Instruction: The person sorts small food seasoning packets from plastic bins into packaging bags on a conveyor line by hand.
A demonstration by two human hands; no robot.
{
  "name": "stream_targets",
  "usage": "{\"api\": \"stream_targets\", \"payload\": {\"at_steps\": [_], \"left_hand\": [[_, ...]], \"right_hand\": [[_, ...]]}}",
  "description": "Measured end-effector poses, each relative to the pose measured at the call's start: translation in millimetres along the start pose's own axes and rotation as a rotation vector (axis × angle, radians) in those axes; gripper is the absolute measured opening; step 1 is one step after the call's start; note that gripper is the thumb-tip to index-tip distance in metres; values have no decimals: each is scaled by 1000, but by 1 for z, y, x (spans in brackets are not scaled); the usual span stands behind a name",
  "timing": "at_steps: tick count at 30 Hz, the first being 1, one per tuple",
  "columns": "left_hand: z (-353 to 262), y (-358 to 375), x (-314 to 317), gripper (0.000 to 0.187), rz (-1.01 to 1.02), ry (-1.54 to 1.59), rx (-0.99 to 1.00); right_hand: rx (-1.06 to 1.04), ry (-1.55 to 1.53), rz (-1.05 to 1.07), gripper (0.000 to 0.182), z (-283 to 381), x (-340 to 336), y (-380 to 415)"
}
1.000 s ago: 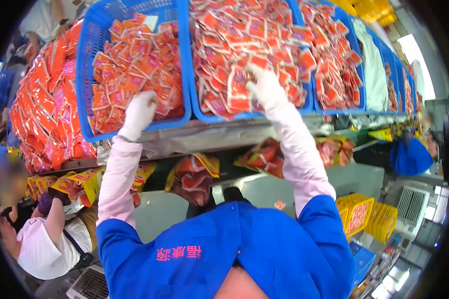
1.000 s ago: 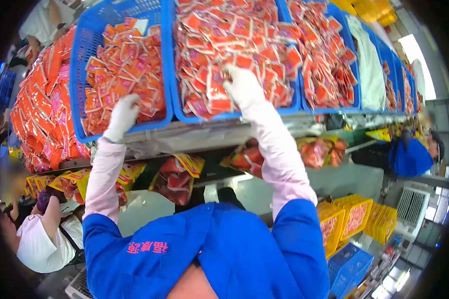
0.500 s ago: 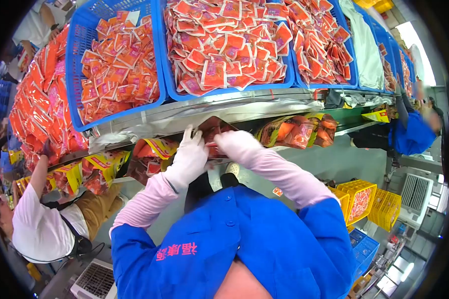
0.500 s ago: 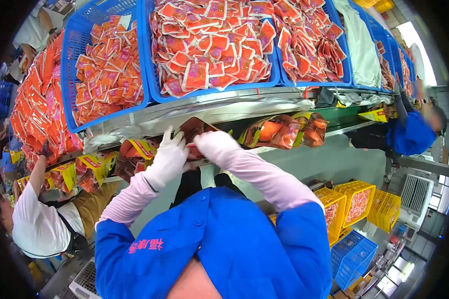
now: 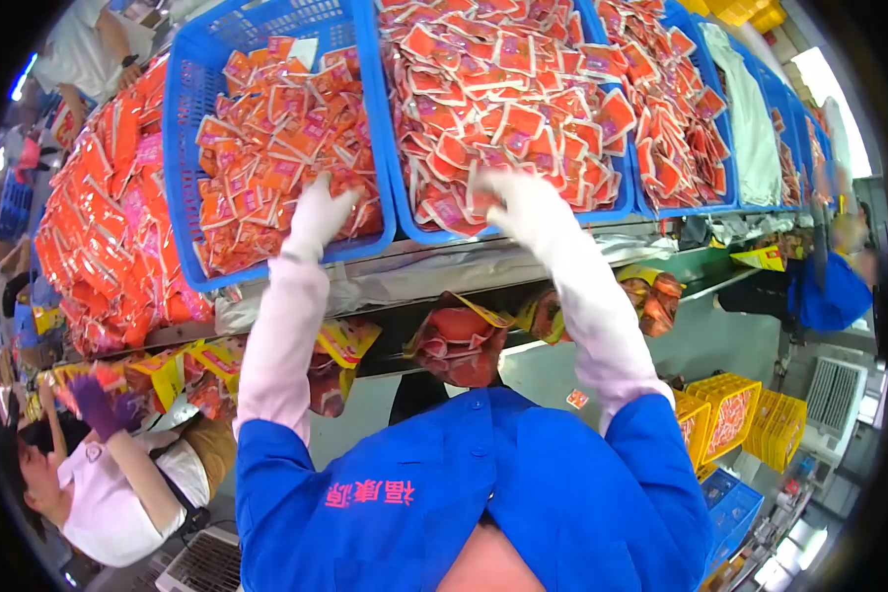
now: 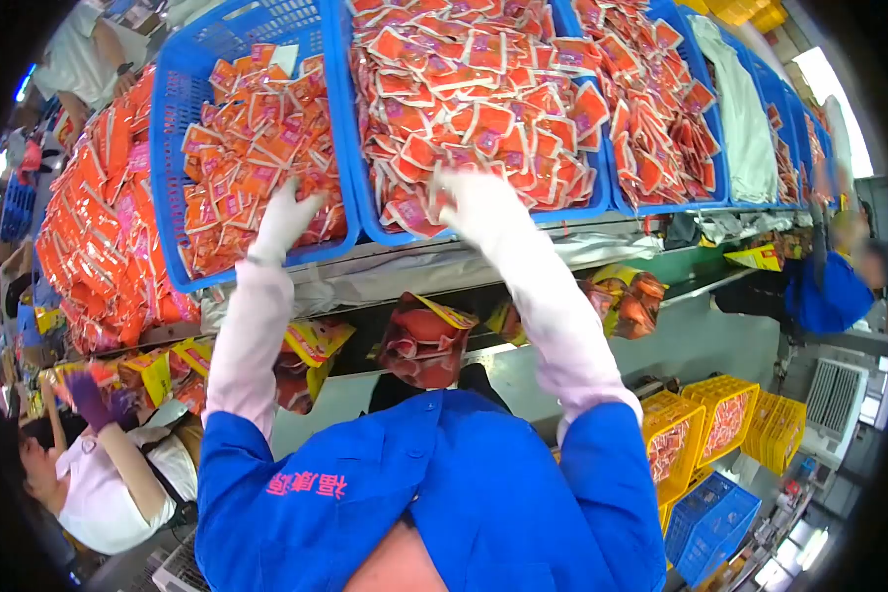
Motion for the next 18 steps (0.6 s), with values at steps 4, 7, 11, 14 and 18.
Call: {"api": "stream_targets", "payload": {"at_steps": [4,7,11,14,18], "left_hand": [[128,-79,97,44,51,7,-279],[94,-62,64,27,26,141,-154],[-66,33,0,19,90,679,37],[-193,136,19,35,178,367,502],[-216,221,140,21,425,-192,781]], "right_hand": [[48,355,-113,45,-76,49,-48],[102,187,-147,43,-80,7,-28],[121,-476,-189,42,-76,-87,66],[380,-824,-45,45,-62,-93,140],[226,-725,208,39,-43,-43,189]]}}
Point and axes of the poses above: each hand's wrist, its own y-axis away from the middle knuckle, its own x-axis out of the palm, z = x × y, the point moved 6 cm from there along -y, towards the middle knuckle, and after that the axes turned 2 degrees about y, right-handed, at the moved point
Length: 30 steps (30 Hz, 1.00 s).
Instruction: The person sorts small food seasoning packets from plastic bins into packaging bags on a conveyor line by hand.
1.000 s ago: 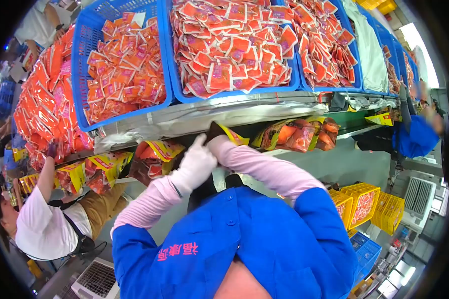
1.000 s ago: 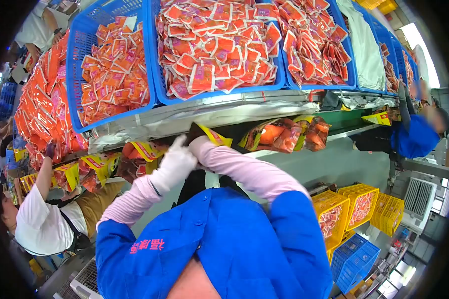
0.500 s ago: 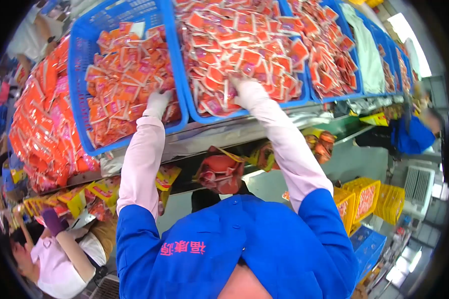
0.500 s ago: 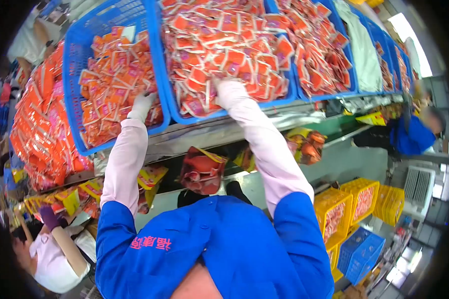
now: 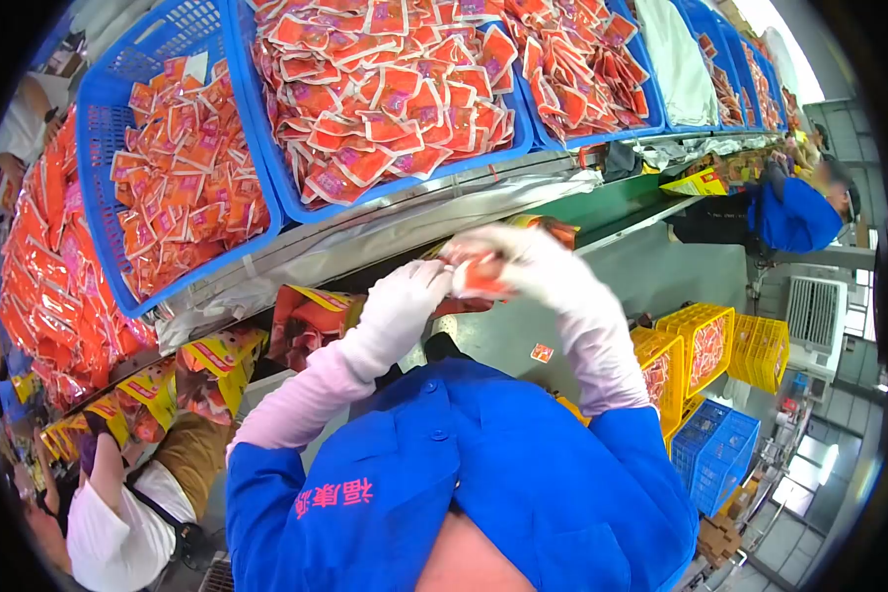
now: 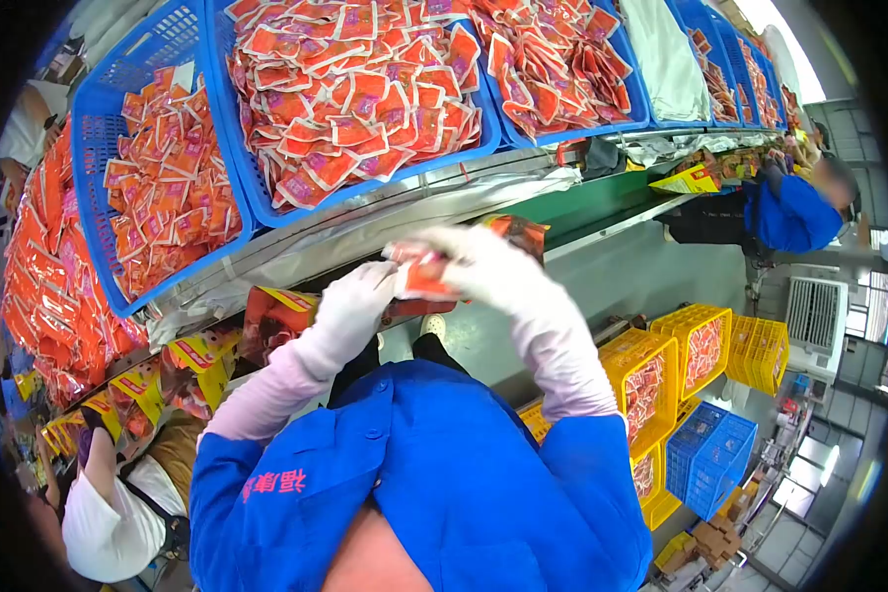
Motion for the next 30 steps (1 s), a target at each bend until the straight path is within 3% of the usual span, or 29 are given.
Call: {"api": "stream_targets", "payload": {"at_steps": [2,3,5,6,7,8,9,12,13,15,16,17,18,19,21,22,24,25,26,27,28,29,30], "left_hand": [[17,8,40,30,53,-288,-144],[6,13,21,42,93,-324,-86],[2,30,21,45,243,-456,-36],[14,41,39,46,278,-555,-98],[18,38,39,47,304,-655,-162],[20,39,40,47,384,-616,-195],[22,42,37,47,461,-478,-173],[44,43,-43,42,96,162,-214],[69,42,-73,33,0,135,-290],[142,50,-127,23,-351,-130,-429],[194,53,-139,30,-334,-182,-608],[246,56,-137,43,-261,-303,-794],[296,56,-123,55,-108,-219,-871],[328,53,-99,53,165,-159,-965],[358,46,-33,39,409,70,-749],[355,44,-31,39,400,83,-741],[343,46,-53,30,183,-166,-763],[341,53,-66,29,140,-127,-780],[335,63,-84,27,-114,-79,-753],[336,70,-98,25,-146,-99,-747],[309,72,-122,23,-281,106,-746],[287,72,-132,17,-419,276,-573],[238,62,-141,14,-443,782,-613]], "right_hand": [[45,631,108,34,-21,36,-14],[74,904,145,32,-43,60,-30],[264,1098,348,27,-76,101,-68],[247,1093,356,27,-152,141,-89],[-103,672,-498,22,-108,130,-117],[-125,668,-499,22,-106,134,-129],[-67,704,-313,22,-120,134,-122],[130,804,276,22,-57,93,-85],[195,843,477,22,-20,102,-94],[-81,711,430,27,17,70,-114],[-60,698,189,31,24,45,-141],[-33,679,-55,36,30,18,-169],[43,782,-209,38,26,0,-199],[120,888,-369,41,14,-15,-228],[190,1019,-294,44,-46,-19,-280],[222,1010,-314,44,-50,-21,-293],[207,983,-376,40,-62,-21,-296],[220,984,-367,40,-63,-21,-284],[146,924,-451,31,-48,-28,-266],[71,862,-540,24,-29,-37,-246],[17,718,-577,25,-16,-45,-220],[-20,539,-613,32,-18,-57,-197],[86,253,-521,33,-1,-59,-164]]}}
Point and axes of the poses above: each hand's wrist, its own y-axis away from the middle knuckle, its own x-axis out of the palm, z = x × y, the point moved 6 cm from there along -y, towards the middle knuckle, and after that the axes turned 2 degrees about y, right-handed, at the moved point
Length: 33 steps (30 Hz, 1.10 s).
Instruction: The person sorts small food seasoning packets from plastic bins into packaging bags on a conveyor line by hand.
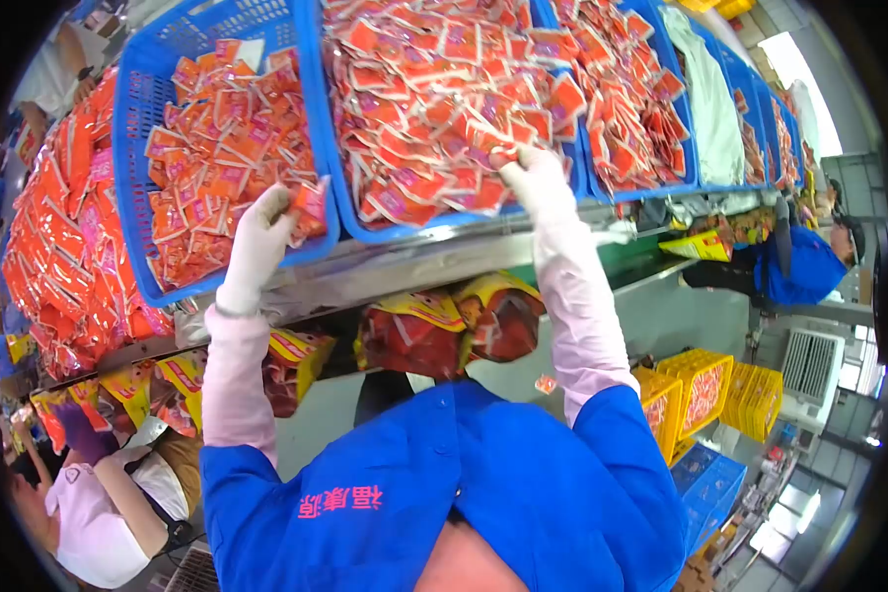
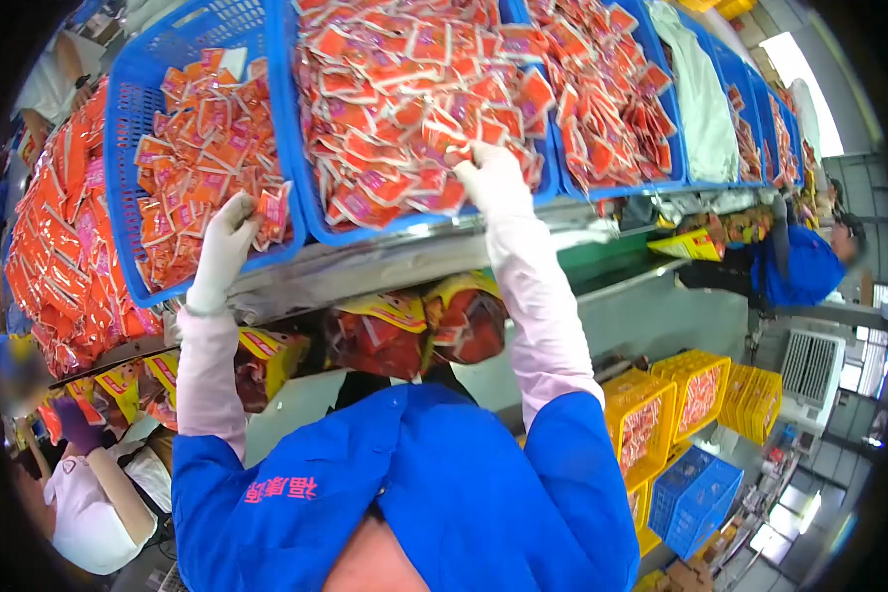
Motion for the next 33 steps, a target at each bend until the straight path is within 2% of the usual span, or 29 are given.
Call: {"api": "stream_targets", "payload": {"at_steps": [1,3,4,5,6,7,9,11,13,14,15,16,17,18,21,22,23,24,25,26,27,28,29,30,31,32,33], "left_hand": [[-28,24,34,17,102,45,44],[-82,78,110,22,282,70,112],[-104,102,145,23,298,-58,383],[-83,121,183,26,368,-291,514],[-73,137,217,27,409,-471,644],[-45,146,245,28,469,-630,634],[-18,161,258,34,413,-904,572],[-12,172,240,31,382,-891,609],[27,187,238,22,713,-1234,639],[17,185,229,17,486,-958,594],[19,188,234,14,611,-1106,708],[11,185,232,12,585,-1086,717],[5,190,229,11,567,-1060,718],[11,190,224,9,531,-1058,709],[7,188,192,11,568,-1152,563],[5,186,176,11,552,-1161,555],[7,183,161,11,569,-1206,515],[8,180,148,11,592,-1245,481],[5,179,135,11,592,-1240,494],[0,179,127,12,690,-1079,512],[-9,175,120,14,784,-917,536],[-29,155,108,15,766,-643,483],[-38,126,89,16,621,-672,451],[-63,89,63,13,407,-822,506],[-65,48,31,16,164,-754,506],[-50,6,4,29,50,-974,328],[-11,-31,-19,47,-114,-1196,323]], "right_hand": [[21,-410,44,28,0,-10,24],[-45,-650,30,29,-8,-33,63],[-62,-737,85,28,-8,-39,84],[-83,-825,143,26,-6,-43,105],[-133,-526,198,22,-3,-39,123],[-184,-227,252,18,3,-31,139],[-207,-17,471,17,13,-14,176],[-402,636,681,20,-9,43,193],[-406,954,888,20,-28,112,202],[-319,992,908,20,-38,149,197],[-236,1032,915,20,-56,185,185],[-266,1035,900,20,-116,234,181],[17,794,683,23,-165,286,155],[-13,795,680,23,-150,288,151],[-244,1133,1182,26,-75,246,177],[-283,1269,1070,27,-37,212,186],[-298,1267,1060,27,-13,179,188],[-242,1122,1062,24,25,135,188],[-342,1155,1004,22,41,106,187],[-422,1078,1007,24,60,79,181],[-379,981,972,28,75,59,165],[-446,755,854,28,81,44,144],[-562,381,591,31,87,33,117],[-371,291,488,32,86,25,88],[-318,263,332,35,76,22,61],[-270,411,304,37,79,23,44],[-218,556,279,40,84,26,31]]}}
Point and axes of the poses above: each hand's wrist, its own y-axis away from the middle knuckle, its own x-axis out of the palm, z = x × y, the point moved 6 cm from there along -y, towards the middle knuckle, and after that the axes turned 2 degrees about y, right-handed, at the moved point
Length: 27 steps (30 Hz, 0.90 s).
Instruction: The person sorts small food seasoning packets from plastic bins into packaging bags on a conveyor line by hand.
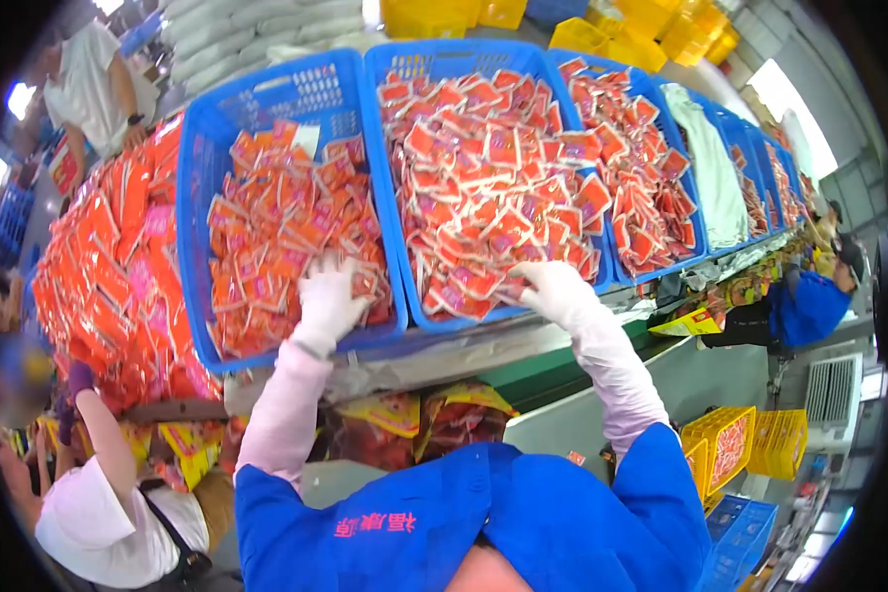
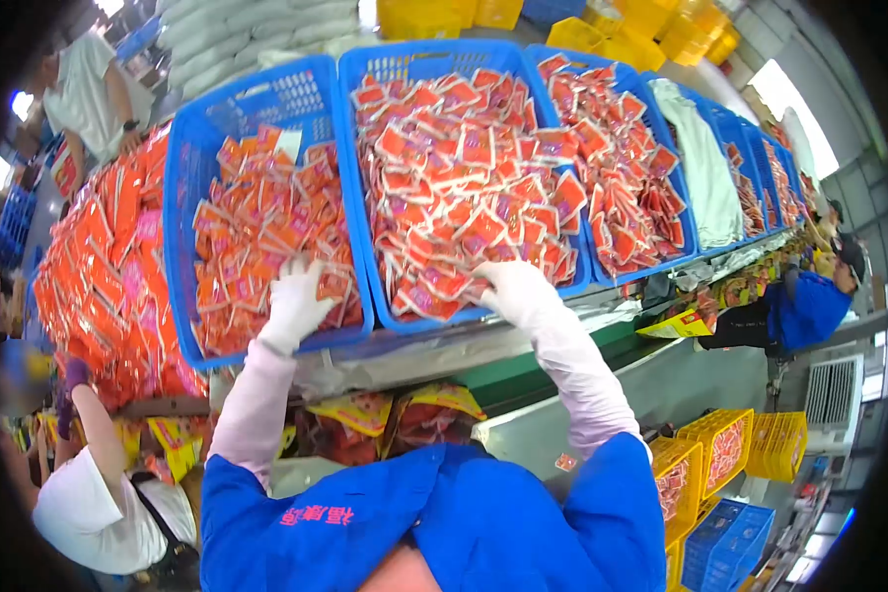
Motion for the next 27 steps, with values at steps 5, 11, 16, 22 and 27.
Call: {"api": "stream_targets", "payload": {"at_steps": [5,11,16,22,27], "left_hand": [[61,-23,149,32,671,-54,-48],[60,-18,50,46,886,33,228],[-2,-209,-36,33,-54,392,239],[-45,-398,90,87,152,-200,-118],[-42,-431,133,88,442,-1,-248]], "right_hand": [[-59,-88,138,38,9,7,-35],[-63,56,78,45,-69,-53,-89],[-17,-178,-125,66,-106,-134,-224],[142,35,-12,93,-197,-72,-442],[179,-245,-73,81,-201,-57,-446]]}}
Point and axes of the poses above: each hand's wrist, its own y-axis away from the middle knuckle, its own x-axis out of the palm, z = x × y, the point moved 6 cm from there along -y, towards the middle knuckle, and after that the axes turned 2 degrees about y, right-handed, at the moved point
